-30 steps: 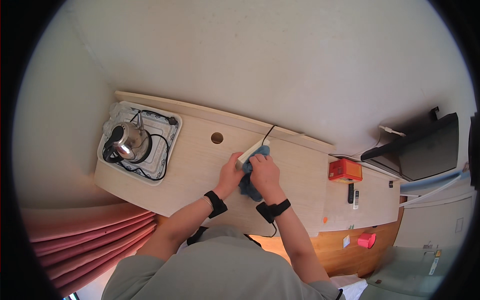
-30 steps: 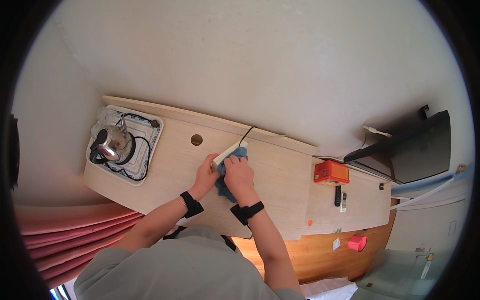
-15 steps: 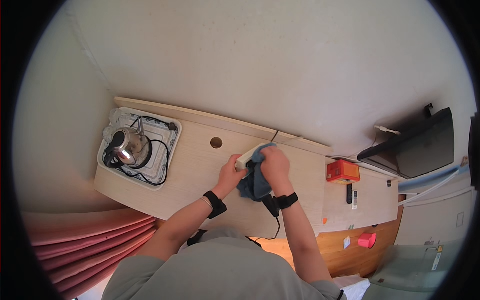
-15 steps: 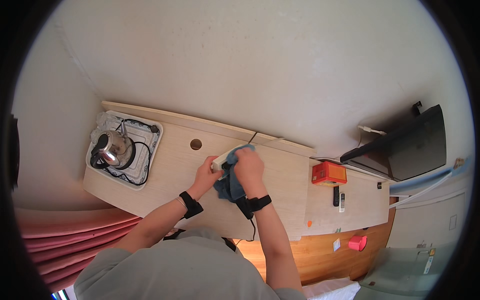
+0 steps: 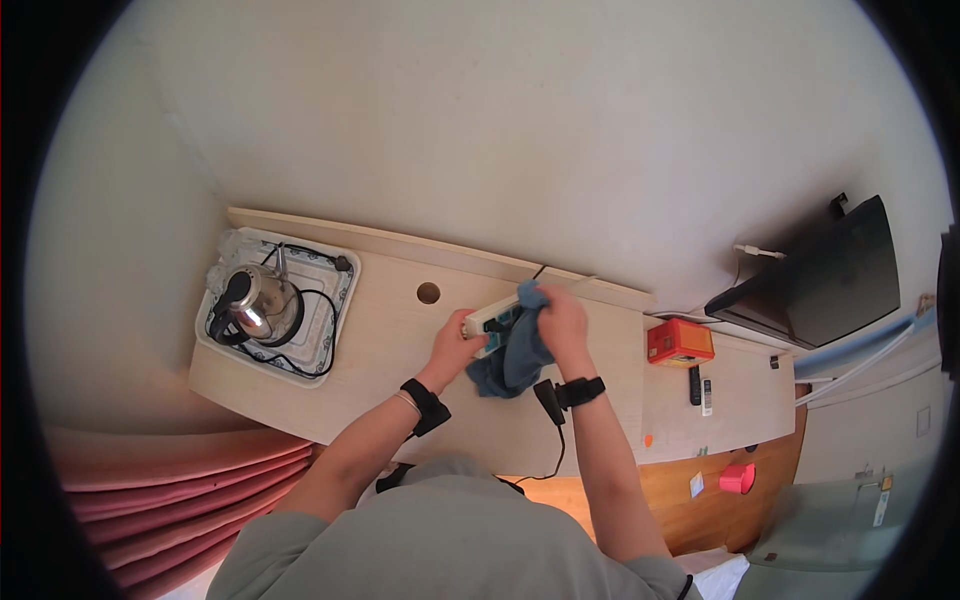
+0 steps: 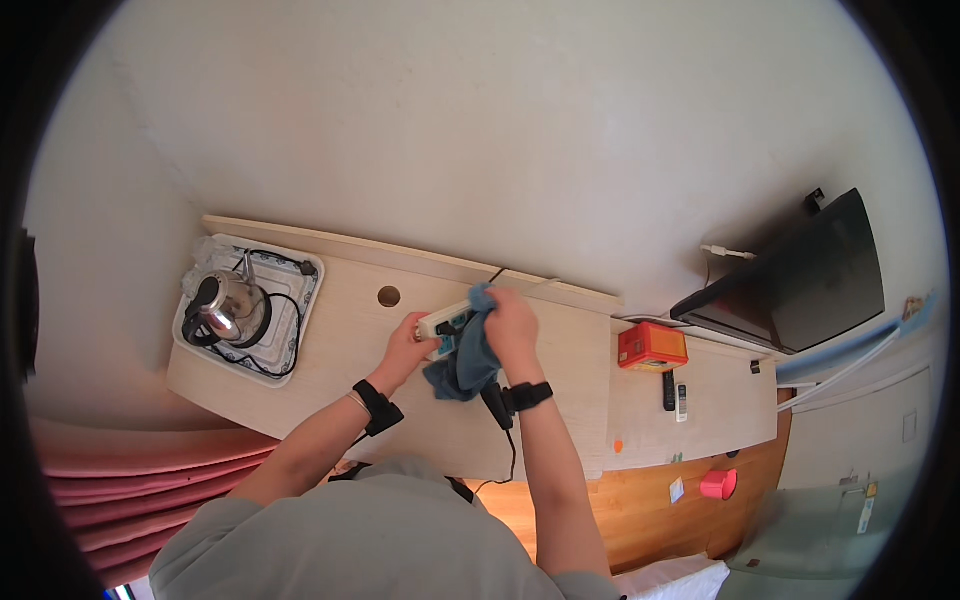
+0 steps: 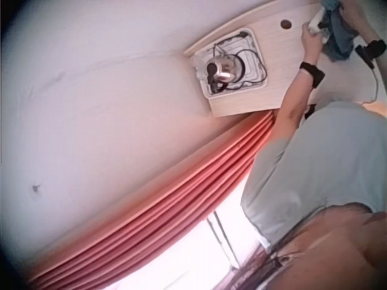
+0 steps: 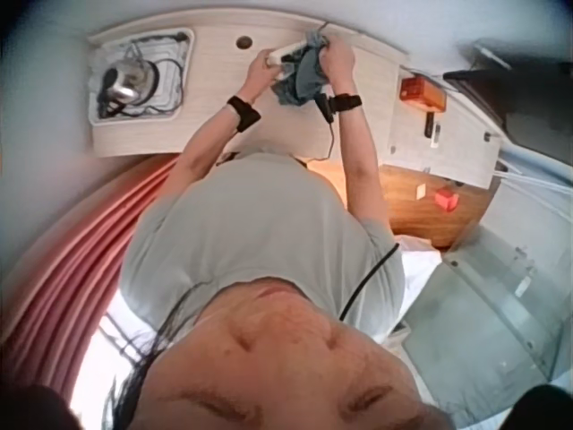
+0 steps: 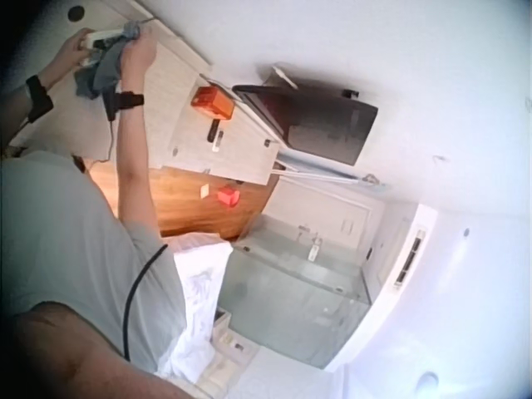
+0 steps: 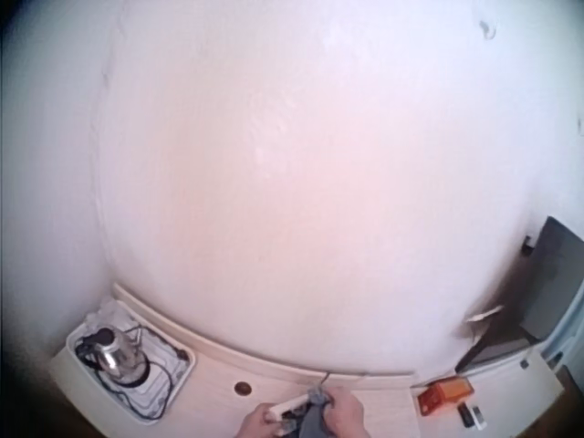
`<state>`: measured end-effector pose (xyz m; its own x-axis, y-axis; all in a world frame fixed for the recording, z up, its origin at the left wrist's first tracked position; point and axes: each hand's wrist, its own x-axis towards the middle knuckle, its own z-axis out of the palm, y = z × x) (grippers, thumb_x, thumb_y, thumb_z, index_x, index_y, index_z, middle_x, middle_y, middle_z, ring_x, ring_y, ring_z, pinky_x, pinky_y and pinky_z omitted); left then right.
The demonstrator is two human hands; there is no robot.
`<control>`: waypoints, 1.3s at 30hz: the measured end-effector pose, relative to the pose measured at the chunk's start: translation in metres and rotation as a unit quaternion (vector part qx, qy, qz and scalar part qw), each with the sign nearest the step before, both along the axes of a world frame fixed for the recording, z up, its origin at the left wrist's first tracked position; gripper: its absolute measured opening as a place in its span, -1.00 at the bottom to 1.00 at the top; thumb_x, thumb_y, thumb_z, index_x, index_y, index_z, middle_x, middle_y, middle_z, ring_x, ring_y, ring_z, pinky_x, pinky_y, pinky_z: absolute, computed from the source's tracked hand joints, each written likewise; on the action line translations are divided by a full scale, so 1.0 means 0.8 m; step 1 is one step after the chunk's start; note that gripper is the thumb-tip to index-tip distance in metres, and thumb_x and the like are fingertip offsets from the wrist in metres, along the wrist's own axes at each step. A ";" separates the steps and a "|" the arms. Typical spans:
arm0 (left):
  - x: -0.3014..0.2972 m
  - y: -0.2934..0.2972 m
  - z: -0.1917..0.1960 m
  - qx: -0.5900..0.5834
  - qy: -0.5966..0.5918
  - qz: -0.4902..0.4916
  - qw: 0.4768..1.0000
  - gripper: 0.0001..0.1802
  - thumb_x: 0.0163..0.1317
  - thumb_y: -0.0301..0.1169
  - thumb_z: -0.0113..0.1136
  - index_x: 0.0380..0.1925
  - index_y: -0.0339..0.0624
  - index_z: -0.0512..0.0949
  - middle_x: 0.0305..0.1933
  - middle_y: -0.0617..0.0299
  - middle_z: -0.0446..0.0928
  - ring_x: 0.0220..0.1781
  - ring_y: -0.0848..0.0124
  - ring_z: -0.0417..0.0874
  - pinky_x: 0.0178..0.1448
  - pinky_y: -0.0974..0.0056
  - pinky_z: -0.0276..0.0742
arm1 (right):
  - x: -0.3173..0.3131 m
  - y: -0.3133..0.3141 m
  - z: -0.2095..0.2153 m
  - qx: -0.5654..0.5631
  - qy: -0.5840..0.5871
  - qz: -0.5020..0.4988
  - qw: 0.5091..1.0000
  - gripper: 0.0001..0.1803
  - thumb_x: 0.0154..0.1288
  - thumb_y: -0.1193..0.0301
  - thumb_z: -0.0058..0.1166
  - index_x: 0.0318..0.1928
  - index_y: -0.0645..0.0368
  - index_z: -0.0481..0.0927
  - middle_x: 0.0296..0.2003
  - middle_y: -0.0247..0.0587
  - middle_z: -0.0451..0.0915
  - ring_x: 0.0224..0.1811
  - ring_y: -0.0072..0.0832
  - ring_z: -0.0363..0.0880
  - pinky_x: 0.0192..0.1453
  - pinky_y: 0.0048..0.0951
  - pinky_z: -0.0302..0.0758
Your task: The person wipes a kettle, a kettle base, a tray, a wall, and a power strip with a cloth.
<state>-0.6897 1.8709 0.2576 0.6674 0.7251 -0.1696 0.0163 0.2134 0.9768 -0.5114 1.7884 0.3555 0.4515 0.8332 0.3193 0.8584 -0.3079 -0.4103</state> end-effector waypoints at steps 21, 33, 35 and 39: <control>-0.017 0.006 0.061 -0.242 -0.062 -0.047 0.967 -0.33 0.19 -0.58 0.24 0.31 -0.13 0.28 -0.05 0.14 0.54 -0.14 0.31 0.68 -0.19 0.14 0.76 | -0.018 -0.024 -0.038 -0.080 -0.073 -0.022 0.994 -0.73 0.11 0.40 0.16 -0.12 0.05 0.62 -0.12 -0.15 0.57 -0.04 -0.13 0.59 -0.14 -0.14 0.59; 0.009 -0.030 0.044 -0.112 -0.062 0.054 0.990 -0.41 0.27 -0.53 0.18 0.31 -0.17 0.31 -0.03 0.19 0.57 -0.16 0.48 0.65 -0.29 0.41 0.64 | -0.091 0.001 0.004 -0.053 0.064 -0.064 0.994 -0.66 0.26 0.10 0.14 -0.38 0.13 0.60 -0.53 -0.03 0.63 -0.40 -0.04 0.65 -0.33 -0.10 0.54; 0.010 -0.030 0.037 -0.101 -0.061 0.061 0.991 -0.41 0.26 -0.53 0.20 0.31 -0.17 0.32 -0.04 0.19 0.57 -0.17 0.48 0.65 -0.29 0.41 0.64 | -0.092 0.003 0.000 -0.065 0.073 -0.080 0.992 -0.66 0.25 0.10 0.15 -0.38 0.13 0.60 -0.51 -0.04 0.64 -0.39 -0.04 0.65 -0.33 -0.10 0.54; 0.017 -0.032 0.032 -0.097 -0.091 0.086 0.987 -0.39 0.22 -0.53 0.24 0.29 -0.19 0.33 -0.03 0.18 0.58 -0.15 0.47 0.66 -0.28 0.39 0.66 | -0.097 0.000 -0.006 -0.079 0.011 -0.066 0.995 -0.70 0.20 0.14 0.18 -0.39 0.14 0.61 -0.52 -0.07 0.63 -0.39 -0.06 0.65 -0.34 -0.11 0.54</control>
